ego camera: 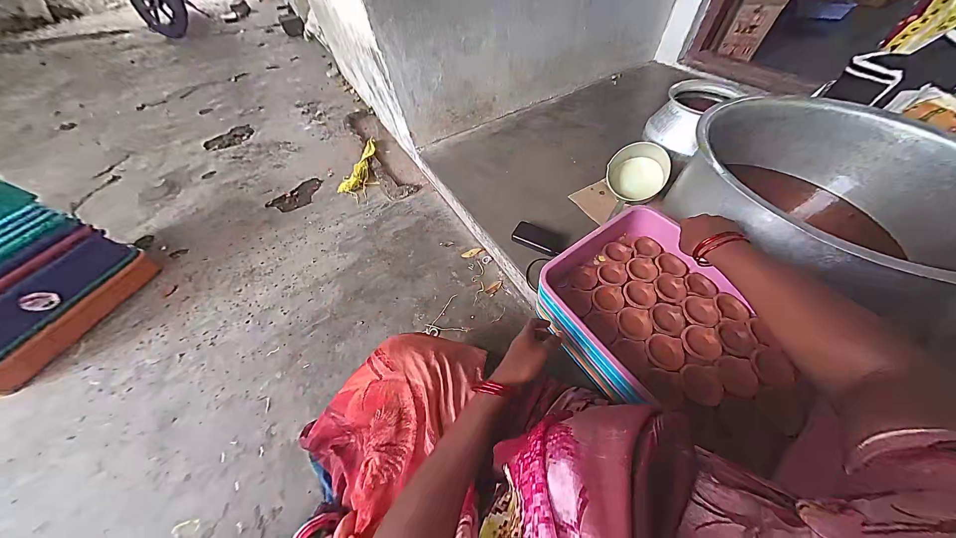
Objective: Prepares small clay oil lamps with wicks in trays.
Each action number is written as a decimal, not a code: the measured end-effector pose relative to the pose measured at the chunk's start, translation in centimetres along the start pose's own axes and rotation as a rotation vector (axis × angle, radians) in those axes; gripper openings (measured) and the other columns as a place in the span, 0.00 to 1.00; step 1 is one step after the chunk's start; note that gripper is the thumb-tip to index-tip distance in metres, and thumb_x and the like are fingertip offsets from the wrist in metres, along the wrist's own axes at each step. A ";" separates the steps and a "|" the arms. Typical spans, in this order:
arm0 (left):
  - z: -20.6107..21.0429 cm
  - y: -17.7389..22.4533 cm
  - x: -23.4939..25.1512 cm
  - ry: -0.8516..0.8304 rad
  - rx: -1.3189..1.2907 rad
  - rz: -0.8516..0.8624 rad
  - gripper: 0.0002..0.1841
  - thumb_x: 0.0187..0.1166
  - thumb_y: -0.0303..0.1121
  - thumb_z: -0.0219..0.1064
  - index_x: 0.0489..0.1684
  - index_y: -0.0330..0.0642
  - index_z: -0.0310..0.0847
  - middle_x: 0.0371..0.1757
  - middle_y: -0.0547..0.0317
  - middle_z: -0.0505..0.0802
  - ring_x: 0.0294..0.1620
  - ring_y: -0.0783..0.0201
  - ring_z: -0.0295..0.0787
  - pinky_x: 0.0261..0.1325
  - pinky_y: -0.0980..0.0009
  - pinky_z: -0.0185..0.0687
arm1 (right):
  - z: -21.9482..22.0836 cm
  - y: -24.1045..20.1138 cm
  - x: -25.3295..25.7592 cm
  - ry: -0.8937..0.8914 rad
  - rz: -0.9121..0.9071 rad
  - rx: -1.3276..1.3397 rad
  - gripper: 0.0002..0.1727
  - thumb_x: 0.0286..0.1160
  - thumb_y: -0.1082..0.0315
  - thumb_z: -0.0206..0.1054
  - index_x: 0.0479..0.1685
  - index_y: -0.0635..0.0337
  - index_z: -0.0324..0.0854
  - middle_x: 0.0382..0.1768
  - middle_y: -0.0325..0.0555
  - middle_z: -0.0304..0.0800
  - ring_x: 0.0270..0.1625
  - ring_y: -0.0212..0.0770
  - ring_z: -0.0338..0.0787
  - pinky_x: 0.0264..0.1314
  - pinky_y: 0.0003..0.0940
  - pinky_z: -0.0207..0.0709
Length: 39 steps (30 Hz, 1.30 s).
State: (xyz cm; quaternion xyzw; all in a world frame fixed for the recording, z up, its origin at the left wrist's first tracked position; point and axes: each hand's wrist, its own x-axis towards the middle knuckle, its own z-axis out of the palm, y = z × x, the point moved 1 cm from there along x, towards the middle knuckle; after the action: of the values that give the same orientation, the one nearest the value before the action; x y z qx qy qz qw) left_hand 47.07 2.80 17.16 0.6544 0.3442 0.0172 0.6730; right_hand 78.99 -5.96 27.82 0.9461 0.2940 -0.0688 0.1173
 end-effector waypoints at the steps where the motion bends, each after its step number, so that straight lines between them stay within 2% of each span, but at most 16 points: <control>1: 1.0 -0.1 0.3 0.046 -0.053 -0.042 0.33 0.89 0.42 0.61 0.85 0.31 0.54 0.69 0.33 0.83 0.63 0.48 0.87 0.66 0.54 0.83 | -0.3 -0.1 0.3 -0.067 0.019 -0.013 0.16 0.84 0.72 0.57 0.55 0.79 0.83 0.61 0.76 0.85 0.68 0.73 0.85 0.64 0.70 0.74; 3: 2.5 -1.0 0.7 0.040 -0.169 -0.158 0.41 0.89 0.48 0.60 0.91 0.34 0.42 0.80 0.29 0.73 0.75 0.42 0.79 0.74 0.49 0.77 | -0.1 0.1 1.5 -0.138 0.025 -0.034 0.16 0.83 0.70 0.59 0.54 0.78 0.83 0.61 0.77 0.85 0.68 0.74 0.84 0.62 0.71 0.75; 5: 3.6 -2.6 1.5 -0.056 -0.290 -0.206 0.39 0.91 0.50 0.55 0.94 0.38 0.41 0.83 0.36 0.73 0.80 0.47 0.75 0.79 0.51 0.74 | 1.5 0.5 3.1 -0.032 0.009 -0.009 0.14 0.77 0.69 0.65 0.40 0.78 0.85 0.50 0.78 0.88 0.59 0.77 0.87 0.53 0.76 0.75; 7: 4.7 -3.8 2.4 -0.109 -0.444 -0.169 0.35 0.93 0.47 0.51 0.93 0.39 0.45 0.79 0.39 0.78 0.75 0.53 0.80 0.76 0.57 0.77 | 1.7 0.6 3.1 -0.005 0.023 -0.004 0.15 0.77 0.67 0.66 0.39 0.77 0.85 0.49 0.77 0.88 0.58 0.77 0.87 0.52 0.76 0.75; 8: 5.2 -3.7 2.5 -0.082 -0.512 -0.153 0.31 0.93 0.44 0.52 0.90 0.37 0.49 0.71 0.39 0.83 0.66 0.55 0.87 0.68 0.58 0.84 | 1.7 0.5 3.1 -0.002 0.036 -0.003 0.15 0.77 0.67 0.66 0.39 0.77 0.85 0.49 0.77 0.88 0.58 0.77 0.87 0.52 0.76 0.75; 11: 5.7 -3.6 2.7 -0.027 -0.508 -0.130 0.27 0.94 0.40 0.51 0.86 0.34 0.56 0.66 0.38 0.85 0.59 0.56 0.89 0.63 0.59 0.86 | 1.6 0.0 3.1 0.005 0.068 0.010 0.15 0.77 0.67 0.65 0.37 0.77 0.85 0.48 0.77 0.88 0.57 0.77 0.87 0.50 0.76 0.74; 17: 6.1 -3.8 3.2 0.055 -0.466 -0.107 0.28 0.93 0.39 0.53 0.87 0.34 0.57 0.74 0.37 0.82 0.68 0.55 0.85 0.70 0.59 0.83 | 1.1 -0.8 3.7 -0.017 0.094 0.043 0.15 0.79 0.67 0.64 0.43 0.76 0.86 0.53 0.76 0.88 0.62 0.77 0.86 0.54 0.77 0.73; 19: 5.3 -3.7 3.8 0.057 -0.452 -0.107 0.29 0.93 0.39 0.51 0.90 0.34 0.53 0.79 0.38 0.77 0.74 0.55 0.80 0.76 0.60 0.76 | 1.0 -1.2 4.4 -0.001 0.093 0.054 0.15 0.79 0.67 0.64 0.42 0.75 0.87 0.53 0.75 0.88 0.61 0.76 0.86 0.53 0.76 0.74; 23: 4.4 -2.0 4.9 0.133 -0.506 -0.197 0.28 0.95 0.43 0.49 0.89 0.38 0.55 0.66 0.36 0.85 0.56 0.51 0.90 0.54 0.56 0.90 | 0.6 -2.1 5.5 0.009 0.092 0.070 0.14 0.78 0.68 0.63 0.43 0.75 0.86 0.54 0.74 0.88 0.62 0.74 0.86 0.54 0.74 0.75; 26: 3.4 -1.5 5.8 0.154 -0.493 -0.225 0.30 0.94 0.48 0.48 0.91 0.41 0.54 0.62 0.36 0.87 0.50 0.51 0.91 0.50 0.56 0.89 | 0.7 -2.6 6.7 0.017 0.082 0.079 0.15 0.78 0.68 0.63 0.46 0.75 0.86 0.55 0.74 0.88 0.62 0.74 0.87 0.55 0.75 0.75; 28: 2.5 -1.6 6.0 0.139 -0.453 -0.234 0.31 0.94 0.49 0.49 0.90 0.42 0.55 0.64 0.35 0.87 0.54 0.48 0.92 0.55 0.54 0.89 | 0.7 -2.7 7.0 0.015 0.062 0.083 0.15 0.77 0.68 0.64 0.45 0.76 0.85 0.55 0.76 0.87 0.62 0.75 0.86 0.55 0.76 0.75; 30: 1.9 -0.6 5.4 0.204 -0.425 -0.177 0.31 0.92 0.43 0.56 0.90 0.38 0.55 0.69 0.33 0.83 0.60 0.46 0.89 0.59 0.51 0.88 | 0.6 -2.3 6.9 0.024 0.025 0.090 0.14 0.76 0.69 0.65 0.44 0.77 0.85 0.54 0.77 0.87 0.61 0.76 0.87 0.53 0.77 0.75; 32: 1.9 0.8 4.3 0.323 -0.356 -0.025 0.26 0.88 0.34 0.62 0.79 0.30 0.62 0.62 0.36 0.83 0.54 0.50 0.88 0.53 0.55 0.89 | 0.6 -1.5 6.5 0.041 -0.016 0.084 0.15 0.78 0.68 0.65 0.46 0.77 0.85 0.55 0.77 0.87 0.61 0.77 0.86 0.54 0.77 0.74; 34: 2.5 2.5 2.8 0.350 -0.292 0.062 0.15 0.88 0.31 0.60 0.62 0.26 0.73 0.47 0.43 0.86 0.41 0.58 0.91 0.45 0.62 0.91 | 0.9 -0.9 6.2 0.067 -0.045 0.088 0.15 0.79 0.68 0.65 0.49 0.76 0.84 0.55 0.78 0.87 0.61 0.78 0.86 0.54 0.78 0.74; 36: 3.4 3.3 1.4 0.250 -0.188 0.074 0.13 0.90 0.33 0.58 0.47 0.27 0.79 0.34 0.52 0.89 0.32 0.65 0.90 0.41 0.66 0.90 | 0.7 -0.7 5.4 0.027 -0.047 0.093 0.16 0.79 0.68 0.64 0.53 0.75 0.84 0.57 0.78 0.86 0.63 0.79 0.85 0.56 0.78 0.74; 39: 4.5 2.9 0.8 0.076 0.028 0.072 0.18 0.89 0.38 0.59 0.34 0.33 0.85 0.24 0.60 0.88 0.26 0.68 0.84 0.38 0.65 0.83 | -2.2 -0.9 2.8 -0.238 -0.010 0.101 0.21 0.87 0.70 0.58 0.73 0.74 0.75 0.73 0.77 0.77 0.77 0.76 0.75 0.73 0.73 0.67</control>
State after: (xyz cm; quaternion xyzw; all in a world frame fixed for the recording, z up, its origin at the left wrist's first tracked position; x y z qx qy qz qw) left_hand 51.12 -0.37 19.00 0.6747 0.3458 0.0615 0.6492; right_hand 80.88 -3.14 29.19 0.9344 0.2789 -0.1961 0.1033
